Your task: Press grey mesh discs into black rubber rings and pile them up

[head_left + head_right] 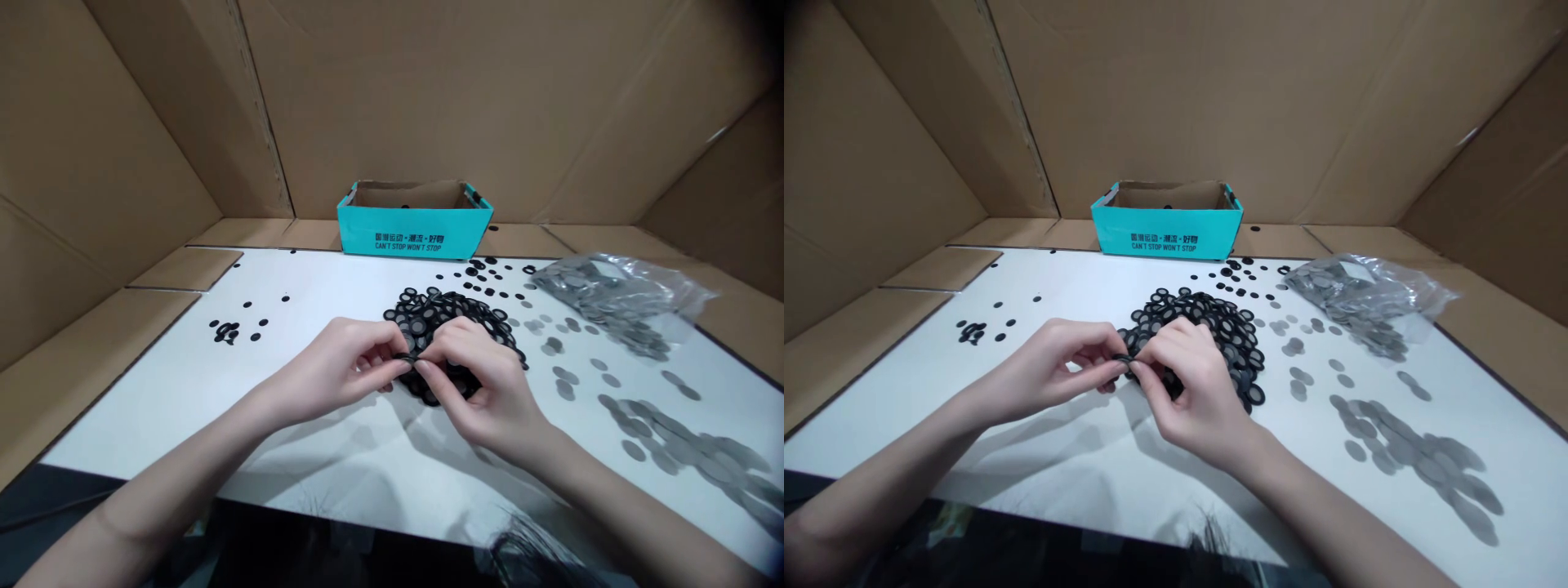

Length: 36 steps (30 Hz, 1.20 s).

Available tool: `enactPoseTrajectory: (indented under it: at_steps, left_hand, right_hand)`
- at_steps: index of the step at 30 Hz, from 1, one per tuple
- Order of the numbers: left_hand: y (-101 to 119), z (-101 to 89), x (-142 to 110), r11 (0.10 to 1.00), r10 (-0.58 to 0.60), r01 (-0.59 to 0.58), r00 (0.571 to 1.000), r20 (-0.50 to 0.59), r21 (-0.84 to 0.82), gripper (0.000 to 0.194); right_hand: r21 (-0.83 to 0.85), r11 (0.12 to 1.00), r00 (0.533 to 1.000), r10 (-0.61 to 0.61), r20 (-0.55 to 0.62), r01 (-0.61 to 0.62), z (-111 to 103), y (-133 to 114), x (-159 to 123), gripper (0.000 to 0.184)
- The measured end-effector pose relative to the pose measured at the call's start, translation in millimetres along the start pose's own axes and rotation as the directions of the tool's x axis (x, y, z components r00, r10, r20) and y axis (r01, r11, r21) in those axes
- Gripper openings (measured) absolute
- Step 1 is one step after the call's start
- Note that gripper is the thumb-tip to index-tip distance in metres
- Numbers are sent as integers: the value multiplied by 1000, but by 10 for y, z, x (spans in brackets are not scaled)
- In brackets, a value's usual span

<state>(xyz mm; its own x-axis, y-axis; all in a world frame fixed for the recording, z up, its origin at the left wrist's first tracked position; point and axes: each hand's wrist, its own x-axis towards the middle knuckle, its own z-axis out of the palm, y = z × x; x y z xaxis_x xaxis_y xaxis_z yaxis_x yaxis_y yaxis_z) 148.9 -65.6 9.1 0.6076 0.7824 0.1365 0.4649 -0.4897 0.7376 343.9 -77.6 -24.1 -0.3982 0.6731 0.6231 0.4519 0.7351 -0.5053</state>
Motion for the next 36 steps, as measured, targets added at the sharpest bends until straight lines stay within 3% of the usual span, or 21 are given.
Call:
enactPoseTrajectory:
  at_steps: [4,9,13,21,32,36]
  left_hand:
    - [-37,6,5,1000,-12,12,999,-44,-7,8]
    - [-94,34,12,997,-53,49,996,-69,-58,10]
    - [-88,37,13,998,-20,17,998,-65,-59,13]
    - [-46,38,4,997,-46,45,999,-11,-66,15]
    - [-89,-2,-11,989,-96,107,989,109,-106,11]
    - [-86,3,1,986,-110,116,992,58,-117,8]
  right_hand:
    - [-44,999,998,11,55,-8,2,29,-3,18]
    - [-88,996,1000,-4,24,6,-10,49,-3,10]
    - [-92,996,999,0,34,3,-12,52,-4,12]
    - [30,997,997,64,36,-66,20,18,2,18]
    - [28,997,996,77,54,-78,84,23,-32,18]
    - [18,998,997,51,61,-52,61,50,-16,18]
